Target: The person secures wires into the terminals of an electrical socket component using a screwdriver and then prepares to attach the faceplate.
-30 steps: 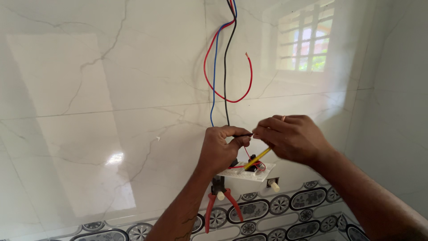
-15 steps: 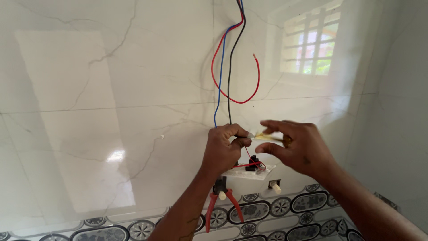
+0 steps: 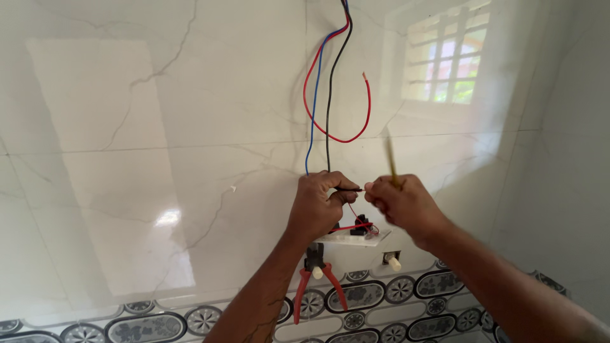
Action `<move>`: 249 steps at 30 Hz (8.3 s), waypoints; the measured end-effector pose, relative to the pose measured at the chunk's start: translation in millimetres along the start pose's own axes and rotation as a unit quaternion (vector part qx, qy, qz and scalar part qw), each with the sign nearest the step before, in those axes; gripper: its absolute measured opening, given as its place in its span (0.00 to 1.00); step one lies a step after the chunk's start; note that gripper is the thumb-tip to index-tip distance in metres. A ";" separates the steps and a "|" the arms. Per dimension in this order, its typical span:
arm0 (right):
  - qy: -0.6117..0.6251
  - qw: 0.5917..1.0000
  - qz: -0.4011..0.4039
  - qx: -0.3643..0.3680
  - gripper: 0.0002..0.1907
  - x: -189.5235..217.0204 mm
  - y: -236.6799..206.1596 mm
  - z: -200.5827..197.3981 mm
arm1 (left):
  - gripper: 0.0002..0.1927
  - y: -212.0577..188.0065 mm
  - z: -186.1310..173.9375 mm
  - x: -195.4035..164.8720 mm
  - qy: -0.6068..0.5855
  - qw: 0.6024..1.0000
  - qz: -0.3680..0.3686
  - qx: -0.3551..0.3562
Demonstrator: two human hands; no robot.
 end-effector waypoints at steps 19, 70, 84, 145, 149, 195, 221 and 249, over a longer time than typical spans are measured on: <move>-0.258 0.929 -0.253 -0.076 0.08 54.9 -14.0 -13.8 | 0.06 -1.9 0.0 13.3 -0.036 0.996 -0.072 0.025; 0.229 0.963 0.128 0.068 0.15 -20.2 8.5 15.5 | 0.05 -1.4 3.4 34.8 -0.051 0.993 -0.102 0.041; 0.212 0.976 0.051 -0.020 0.07 -24.3 15.9 29.9 | 0.05 -2.2 2.7 34.7 -0.057 0.992 -0.104 0.034; -0.019 0.950 0.269 0.158 0.19 -53.4 -59.7 -20.5 | 0.50 -30.3 -11.5 23.5 -0.213 0.949 -0.227 -0.044; -0.038 0.963 0.230 0.132 0.19 -45.8 -59.6 -32.2 | 0.46 -25.3 -7.5 24.3 -0.224 0.957 -0.184 0.009; 0.303 0.909 0.267 0.106 0.21 -21.2 2.2 41.4 | 0.46 -33.6 4.2 39.2 -0.266 0.957 -0.109 0.046; 0.136 0.989 -0.057 -0.003 0.14 43.5 -11.8 -9.4 | 0.47 -31.3 8.9 40.1 -0.280 0.946 -0.165 -0.019; 0.163 0.986 -0.029 0.009 0.11 64.2 0.8 20.3 | 0.34 -31.7 15.6 37.3 -0.310 0.919 -0.237 -0.051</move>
Point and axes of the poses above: each hand's wrist, its own y-axis towards the middle knuckle, its own z-axis out of the palm, x = y × z, the point moved 7 cm from there along y, towards the middle knuckle, and after that the axes turned 1 degree about z, right-handed, at the moved point
